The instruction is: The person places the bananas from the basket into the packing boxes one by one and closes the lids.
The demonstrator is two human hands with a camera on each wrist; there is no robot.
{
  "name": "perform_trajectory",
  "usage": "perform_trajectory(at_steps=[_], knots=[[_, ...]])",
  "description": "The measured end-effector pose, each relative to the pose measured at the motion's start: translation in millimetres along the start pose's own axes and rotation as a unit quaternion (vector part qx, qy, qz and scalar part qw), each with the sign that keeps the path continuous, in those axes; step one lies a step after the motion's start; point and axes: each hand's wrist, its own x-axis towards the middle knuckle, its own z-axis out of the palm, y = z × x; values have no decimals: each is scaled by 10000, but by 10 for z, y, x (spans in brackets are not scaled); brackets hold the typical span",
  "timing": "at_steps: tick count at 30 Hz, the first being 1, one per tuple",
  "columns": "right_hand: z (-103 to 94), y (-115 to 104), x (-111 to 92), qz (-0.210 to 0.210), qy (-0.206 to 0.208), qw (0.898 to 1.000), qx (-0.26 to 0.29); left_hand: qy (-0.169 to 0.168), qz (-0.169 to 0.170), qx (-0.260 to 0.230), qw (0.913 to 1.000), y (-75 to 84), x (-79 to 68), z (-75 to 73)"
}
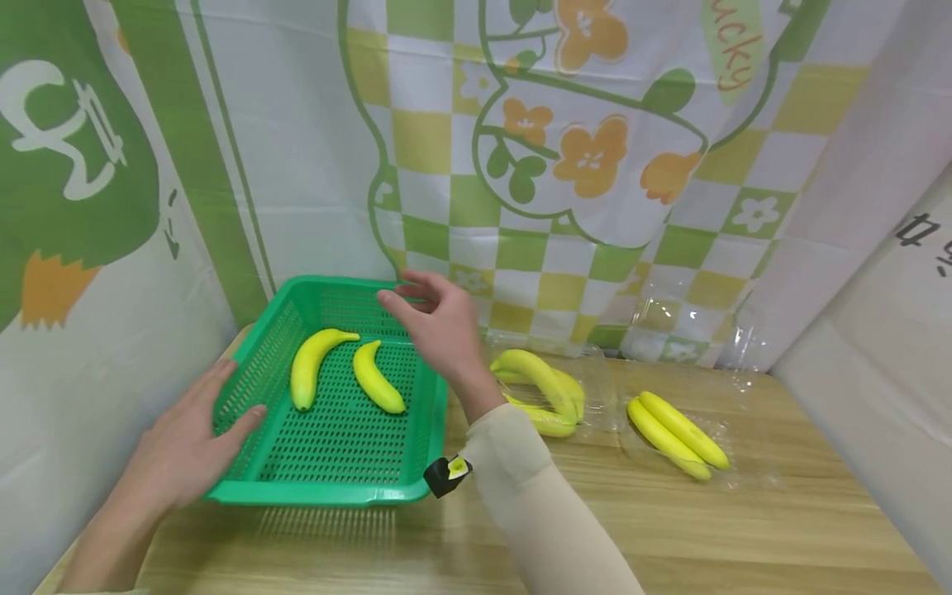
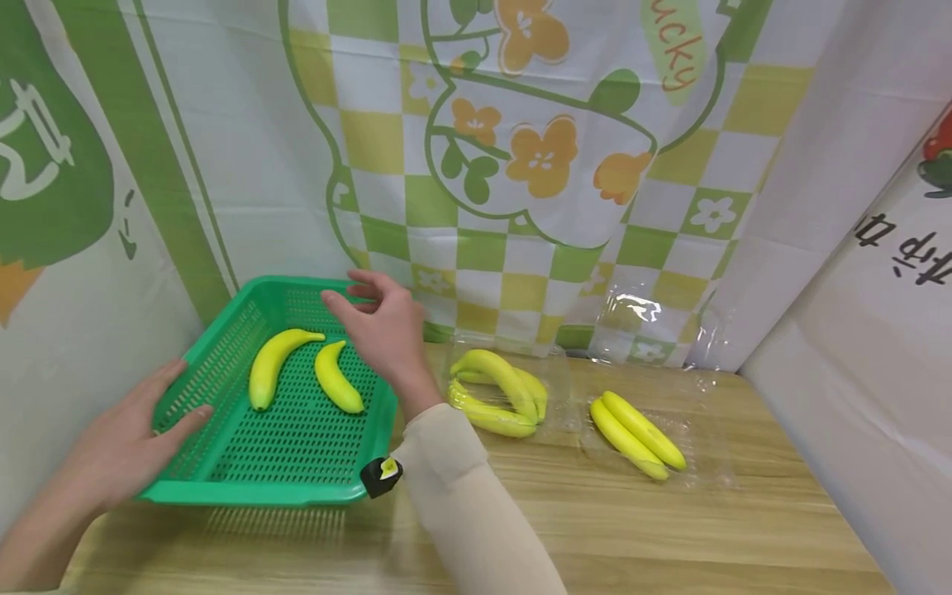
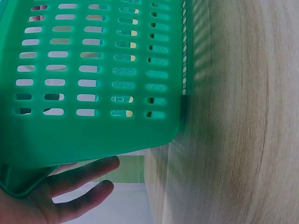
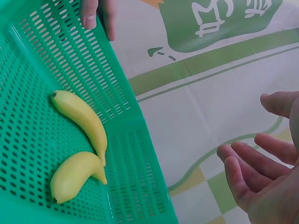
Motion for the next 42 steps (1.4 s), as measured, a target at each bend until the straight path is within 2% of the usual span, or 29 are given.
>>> perform_trajectory(at_steps=[11, 21, 33, 42], knots=[[269, -64, 121, 51, 50, 9993, -380, -61, -55, 47, 10000, -23, 7, -12], [410, -57, 235, 195, 19, 9982, -574, -22, -39, 9, 10000, -20, 9, -7], [678, 55, 332, 486, 592, 9957, -524, -48, -58, 30, 10000, -4, 14, -8], [784, 216, 362, 651, 967, 9919, -506, -44, -46, 26, 10000, -1, 9, -1]])
